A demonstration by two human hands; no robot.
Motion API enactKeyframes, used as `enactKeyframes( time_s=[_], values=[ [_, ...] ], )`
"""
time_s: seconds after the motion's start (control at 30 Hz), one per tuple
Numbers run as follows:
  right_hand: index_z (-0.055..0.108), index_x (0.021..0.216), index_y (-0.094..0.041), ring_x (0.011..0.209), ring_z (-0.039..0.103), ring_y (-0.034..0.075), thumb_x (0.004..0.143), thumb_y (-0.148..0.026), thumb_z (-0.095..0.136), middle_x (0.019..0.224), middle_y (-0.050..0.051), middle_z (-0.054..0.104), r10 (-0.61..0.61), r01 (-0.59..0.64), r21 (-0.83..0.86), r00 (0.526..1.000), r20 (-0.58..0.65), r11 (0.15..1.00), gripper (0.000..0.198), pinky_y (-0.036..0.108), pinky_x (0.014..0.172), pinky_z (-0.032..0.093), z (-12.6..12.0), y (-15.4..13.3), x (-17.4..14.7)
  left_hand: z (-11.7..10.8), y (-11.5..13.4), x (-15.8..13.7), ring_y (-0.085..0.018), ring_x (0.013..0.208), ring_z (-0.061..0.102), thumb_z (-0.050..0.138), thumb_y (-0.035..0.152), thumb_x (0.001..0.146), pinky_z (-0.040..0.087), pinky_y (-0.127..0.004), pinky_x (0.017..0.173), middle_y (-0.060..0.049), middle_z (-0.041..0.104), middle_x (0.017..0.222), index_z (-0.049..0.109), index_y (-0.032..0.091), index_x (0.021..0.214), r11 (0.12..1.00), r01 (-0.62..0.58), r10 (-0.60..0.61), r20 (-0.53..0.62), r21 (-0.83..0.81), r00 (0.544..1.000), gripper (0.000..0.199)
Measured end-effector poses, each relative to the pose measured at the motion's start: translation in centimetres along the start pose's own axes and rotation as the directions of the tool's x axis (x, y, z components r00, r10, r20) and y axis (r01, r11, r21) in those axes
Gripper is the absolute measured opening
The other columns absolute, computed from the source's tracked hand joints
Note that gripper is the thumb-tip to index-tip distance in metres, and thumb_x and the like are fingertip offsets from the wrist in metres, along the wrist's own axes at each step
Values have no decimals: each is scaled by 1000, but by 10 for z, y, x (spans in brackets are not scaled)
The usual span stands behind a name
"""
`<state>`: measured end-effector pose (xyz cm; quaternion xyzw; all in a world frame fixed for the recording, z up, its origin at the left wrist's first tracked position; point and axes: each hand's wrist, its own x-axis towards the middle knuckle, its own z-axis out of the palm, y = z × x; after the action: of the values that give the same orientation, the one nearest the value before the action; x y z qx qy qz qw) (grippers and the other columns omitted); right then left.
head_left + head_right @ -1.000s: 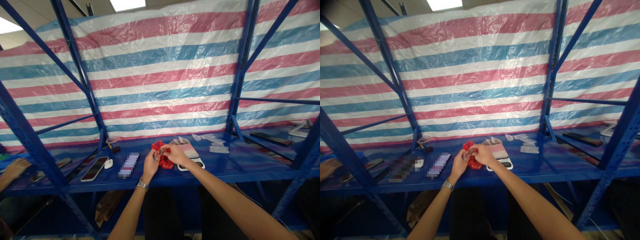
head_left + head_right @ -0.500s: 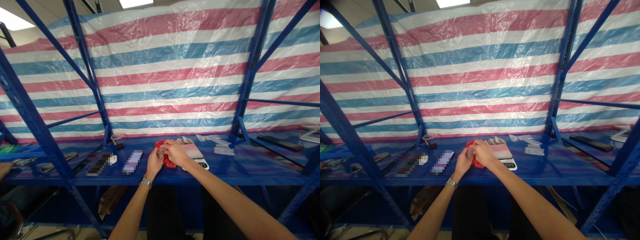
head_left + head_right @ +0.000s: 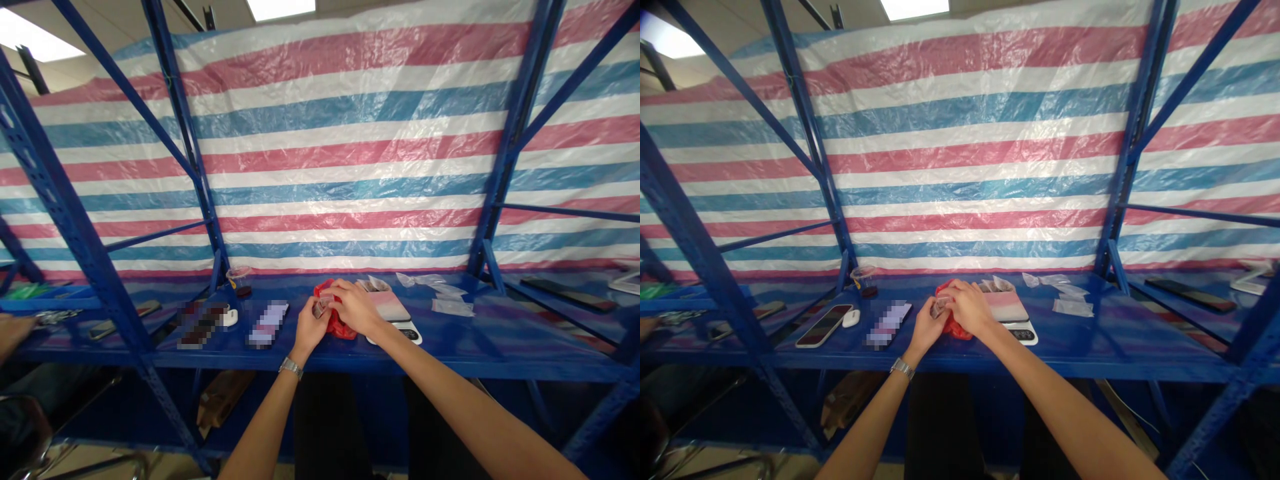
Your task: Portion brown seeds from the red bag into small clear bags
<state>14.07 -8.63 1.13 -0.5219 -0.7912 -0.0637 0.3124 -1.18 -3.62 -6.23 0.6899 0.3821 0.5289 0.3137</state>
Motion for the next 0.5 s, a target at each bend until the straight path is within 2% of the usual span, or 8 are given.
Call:
enactKeyframes(
  time_s=[0.23,0.4,0.5],
  values=[
    [72,122,-23,115,63,23,95,-14,62,122,7,70,33,-33,7,999,-12,999,30,38,102,41,5,6,-9,0,-4,-1,-13,67,52,68,31,85,40,-25,65,5,58,73,59,21,88,1000,-17,17,0,-22,1000,14],
    [73,119,-23,108,65,23,94,-16,63,116,7,71,182,-179,44,980,-76,983,28,35,98,46,8,18,-18,1,-11,1,-13,69,56,66,24,83,44,-27,69,4,61,77,57,22,87,999,-14,13,-29,-43,999,10],
    [74,117,-24,107,66,23,91,-15,64,115,7,71,224,-223,34,974,-36,974,30,34,99,47,11,27,-25,1,-14,5,-14,71,56,65,18,79,45,-28,72,4,59,77,55,23,84,996,24,-29,-61,-81,998,12]
  ],
)
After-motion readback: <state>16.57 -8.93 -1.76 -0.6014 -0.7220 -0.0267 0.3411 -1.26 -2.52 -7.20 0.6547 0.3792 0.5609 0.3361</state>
